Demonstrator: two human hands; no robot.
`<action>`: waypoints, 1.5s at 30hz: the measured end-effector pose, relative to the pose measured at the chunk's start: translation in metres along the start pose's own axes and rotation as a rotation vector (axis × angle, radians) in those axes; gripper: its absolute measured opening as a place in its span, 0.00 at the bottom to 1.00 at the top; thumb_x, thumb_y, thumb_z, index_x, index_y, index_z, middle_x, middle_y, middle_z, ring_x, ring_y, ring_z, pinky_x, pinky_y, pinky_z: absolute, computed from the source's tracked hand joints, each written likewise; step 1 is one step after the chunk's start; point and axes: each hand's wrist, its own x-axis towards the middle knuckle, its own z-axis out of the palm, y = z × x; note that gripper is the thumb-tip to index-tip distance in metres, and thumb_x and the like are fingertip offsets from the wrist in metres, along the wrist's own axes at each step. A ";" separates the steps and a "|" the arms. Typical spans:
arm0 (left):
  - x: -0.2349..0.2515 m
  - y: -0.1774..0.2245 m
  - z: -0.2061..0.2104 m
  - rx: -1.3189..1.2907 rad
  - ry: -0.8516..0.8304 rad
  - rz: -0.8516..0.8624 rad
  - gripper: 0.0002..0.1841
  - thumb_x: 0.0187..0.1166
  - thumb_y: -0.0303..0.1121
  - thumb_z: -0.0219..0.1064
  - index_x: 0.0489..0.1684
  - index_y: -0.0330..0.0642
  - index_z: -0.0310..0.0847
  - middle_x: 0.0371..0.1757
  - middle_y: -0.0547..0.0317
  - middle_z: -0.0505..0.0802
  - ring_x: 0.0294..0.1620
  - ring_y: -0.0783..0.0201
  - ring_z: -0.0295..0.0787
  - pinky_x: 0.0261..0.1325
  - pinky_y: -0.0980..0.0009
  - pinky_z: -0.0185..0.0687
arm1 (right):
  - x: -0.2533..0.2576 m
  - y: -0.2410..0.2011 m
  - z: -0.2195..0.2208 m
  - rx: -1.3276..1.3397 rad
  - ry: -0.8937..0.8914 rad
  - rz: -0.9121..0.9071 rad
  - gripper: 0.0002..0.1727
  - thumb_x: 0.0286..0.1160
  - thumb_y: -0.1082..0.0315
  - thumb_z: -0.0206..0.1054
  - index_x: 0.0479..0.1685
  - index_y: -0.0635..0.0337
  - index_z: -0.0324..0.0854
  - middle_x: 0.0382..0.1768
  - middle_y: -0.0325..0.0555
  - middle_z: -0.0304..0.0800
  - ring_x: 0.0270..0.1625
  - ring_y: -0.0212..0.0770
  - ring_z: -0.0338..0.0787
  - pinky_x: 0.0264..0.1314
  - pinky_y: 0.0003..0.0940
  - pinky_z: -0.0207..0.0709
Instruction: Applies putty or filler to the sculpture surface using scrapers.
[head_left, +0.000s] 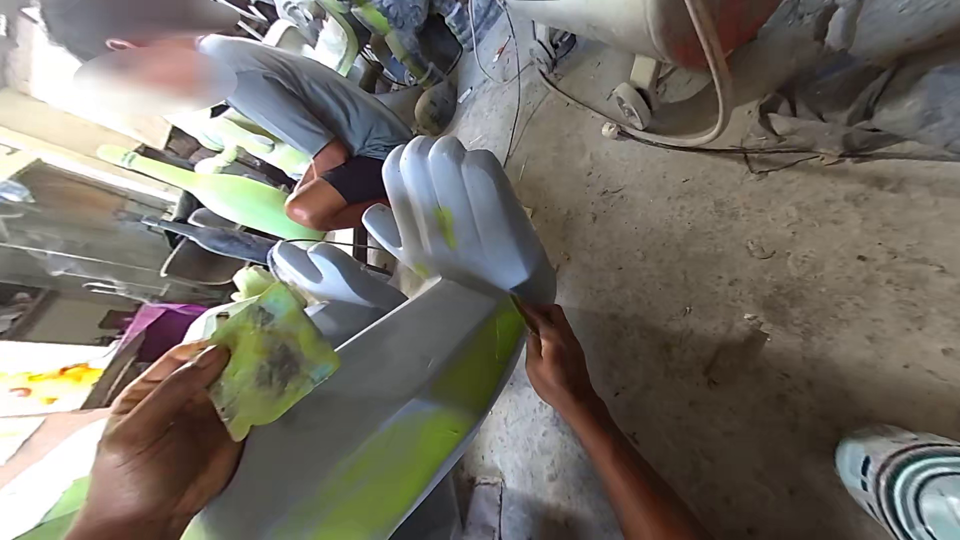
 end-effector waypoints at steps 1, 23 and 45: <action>0.001 0.001 -0.001 0.002 0.000 -0.003 0.12 0.88 0.36 0.52 0.53 0.50 0.84 0.50 0.65 0.94 0.51 0.70 0.93 0.56 0.68 0.91 | 0.002 -0.011 0.003 -0.027 -0.027 0.048 0.31 0.80 0.68 0.58 0.82 0.32 0.76 0.62 0.43 0.81 0.59 0.40 0.86 0.53 0.42 0.87; 0.000 0.000 0.002 -0.036 -0.030 0.007 0.12 0.88 0.35 0.52 0.54 0.50 0.83 0.50 0.65 0.94 0.52 0.70 0.92 0.58 0.69 0.90 | -0.051 -0.057 -0.035 0.266 -0.069 -0.185 0.25 0.78 0.65 0.59 0.72 0.33 0.85 0.66 0.30 0.86 0.64 0.30 0.87 0.60 0.38 0.87; -0.006 0.004 0.005 -0.021 -0.007 -0.010 0.15 0.91 0.33 0.46 0.50 0.50 0.83 0.47 0.67 0.94 0.48 0.72 0.93 0.55 0.73 0.90 | 0.010 0.021 0.007 -0.059 0.039 -0.210 0.33 0.78 0.69 0.61 0.84 0.30 0.73 0.68 0.43 0.79 0.66 0.41 0.84 0.59 0.43 0.87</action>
